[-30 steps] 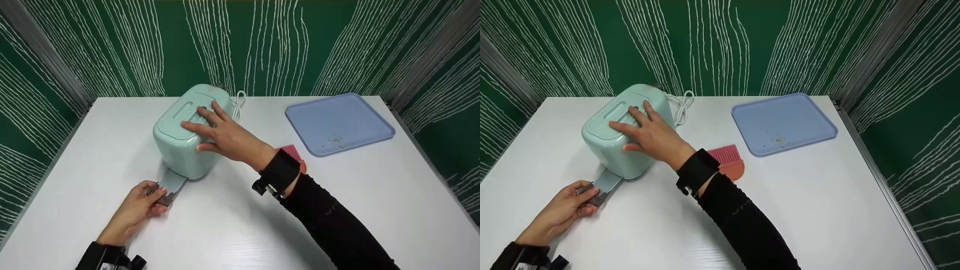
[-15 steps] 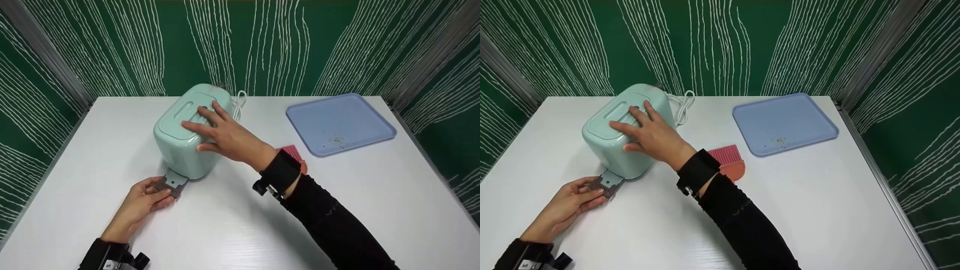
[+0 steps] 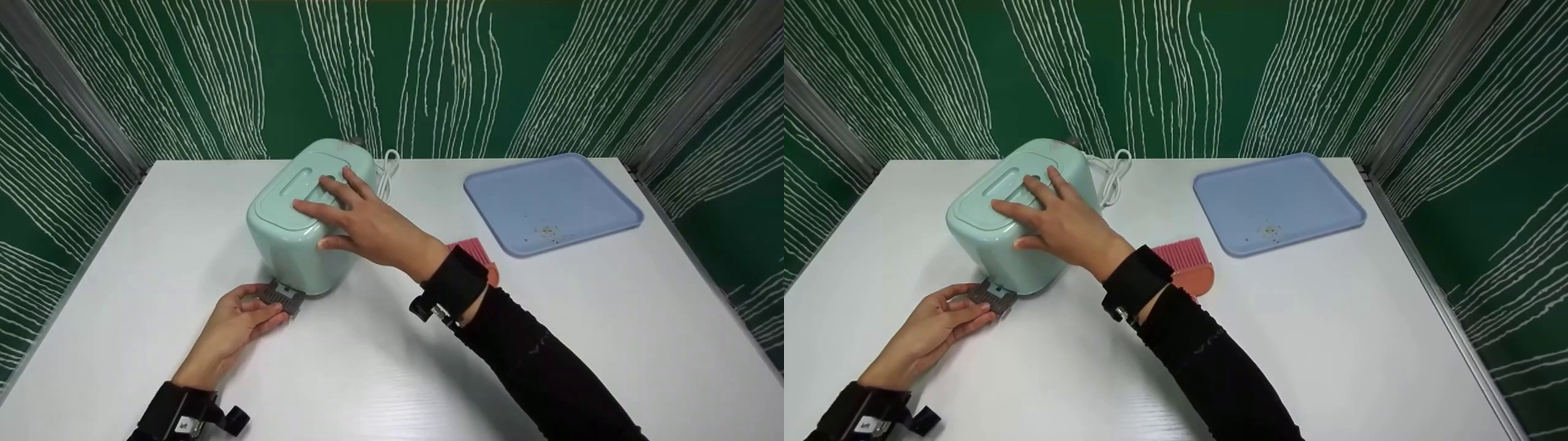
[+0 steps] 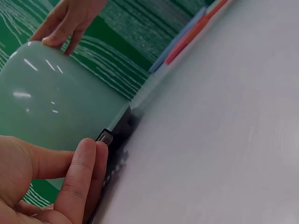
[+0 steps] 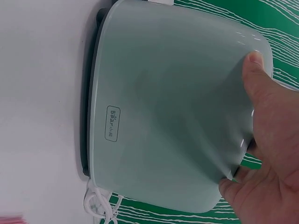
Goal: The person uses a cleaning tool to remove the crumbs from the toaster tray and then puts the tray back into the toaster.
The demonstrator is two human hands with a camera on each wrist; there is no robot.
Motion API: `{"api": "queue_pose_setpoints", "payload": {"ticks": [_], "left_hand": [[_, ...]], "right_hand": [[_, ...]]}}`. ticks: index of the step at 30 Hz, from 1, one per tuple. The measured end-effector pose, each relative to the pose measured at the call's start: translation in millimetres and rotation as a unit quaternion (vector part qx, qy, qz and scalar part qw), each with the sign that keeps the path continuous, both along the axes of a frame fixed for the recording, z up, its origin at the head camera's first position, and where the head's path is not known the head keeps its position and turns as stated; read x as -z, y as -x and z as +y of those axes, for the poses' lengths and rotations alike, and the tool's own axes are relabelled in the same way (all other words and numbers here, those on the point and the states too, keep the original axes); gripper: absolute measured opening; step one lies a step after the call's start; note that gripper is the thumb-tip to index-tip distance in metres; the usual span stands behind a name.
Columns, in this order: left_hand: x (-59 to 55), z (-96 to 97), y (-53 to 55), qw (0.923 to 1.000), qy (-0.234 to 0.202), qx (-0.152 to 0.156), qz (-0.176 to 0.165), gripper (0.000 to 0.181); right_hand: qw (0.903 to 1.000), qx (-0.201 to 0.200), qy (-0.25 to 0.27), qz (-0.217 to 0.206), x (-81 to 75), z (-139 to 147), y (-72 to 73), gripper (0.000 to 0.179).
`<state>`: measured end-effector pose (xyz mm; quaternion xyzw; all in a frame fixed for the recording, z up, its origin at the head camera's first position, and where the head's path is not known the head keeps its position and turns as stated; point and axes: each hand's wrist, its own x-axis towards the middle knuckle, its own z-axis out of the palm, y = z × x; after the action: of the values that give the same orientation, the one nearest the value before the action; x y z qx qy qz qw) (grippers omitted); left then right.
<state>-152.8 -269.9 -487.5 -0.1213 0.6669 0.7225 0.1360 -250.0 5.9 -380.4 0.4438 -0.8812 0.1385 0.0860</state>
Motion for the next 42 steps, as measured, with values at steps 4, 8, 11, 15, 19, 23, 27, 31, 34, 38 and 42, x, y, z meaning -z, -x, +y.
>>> {"api": "queue_pose_setpoints", "payload": {"ticks": [4,8,11,15,19,23,27,31,34,38,42], "left_hand": [[2.4,1.8,4.0,1.0000,-0.005,0.004,0.001,0.059],[2.8,2.7,6.1,0.9999,0.003,0.009,-0.008,0.045],[2.9,3.6,7.4,0.9998,0.007,0.007,-0.017,0.035],[3.9,3.8,9.5,0.9997,0.007,0.002,-0.025,0.029],[3.8,3.7,10.5,0.9997,0.007,0.003,-0.025,0.027],[3.4,5.0,11.5,0.9996,0.015,0.000,-0.022,0.022],[3.4,6.9,12.1,0.9997,0.012,-0.010,-0.020,0.019],[3.2,8.2,12.1,0.9997,-0.003,-0.015,-0.019,0.017],[2.5,9.1,12.6,0.9995,-0.005,-0.021,-0.022,0.015],[2.1,10.0,13.8,0.9993,-0.002,-0.026,-0.028,0.017],[2.3,10.8,14.0,0.9995,-0.006,-0.020,-0.023,0.026]], "right_hand": [[1.0000,0.004,-0.006,-0.005,-0.4,-1.3,-0.4,0.067],[0.9999,0.005,-0.007,-0.010,0.1,-1.2,-0.2,0.067],[0.9999,0.005,-0.005,-0.010,0.7,-0.7,0.1,0.067],[0.9999,0.003,-0.004,-0.011,0.9,-1.1,-0.1,0.067],[0.9999,0.003,-0.004,-0.013,0.6,-1.7,-0.3,0.067],[0.9998,0.005,-0.004,-0.020,0.1,-1.3,-0.1,0.066],[0.9998,0.004,-0.004,-0.021,0.0,-0.7,0.3,0.066],[1.0000,-0.002,-0.001,-0.009,0.6,0.2,0.5,0.065],[1.0000,-0.005,0.001,-0.004,0.8,0.6,0.2,0.065],[1.0000,-0.003,-0.002,-0.005,0.7,0.4,-0.1,0.065],[1.0000,-0.001,-0.001,-0.010,0.5,0.1,-0.5,0.065]]}}
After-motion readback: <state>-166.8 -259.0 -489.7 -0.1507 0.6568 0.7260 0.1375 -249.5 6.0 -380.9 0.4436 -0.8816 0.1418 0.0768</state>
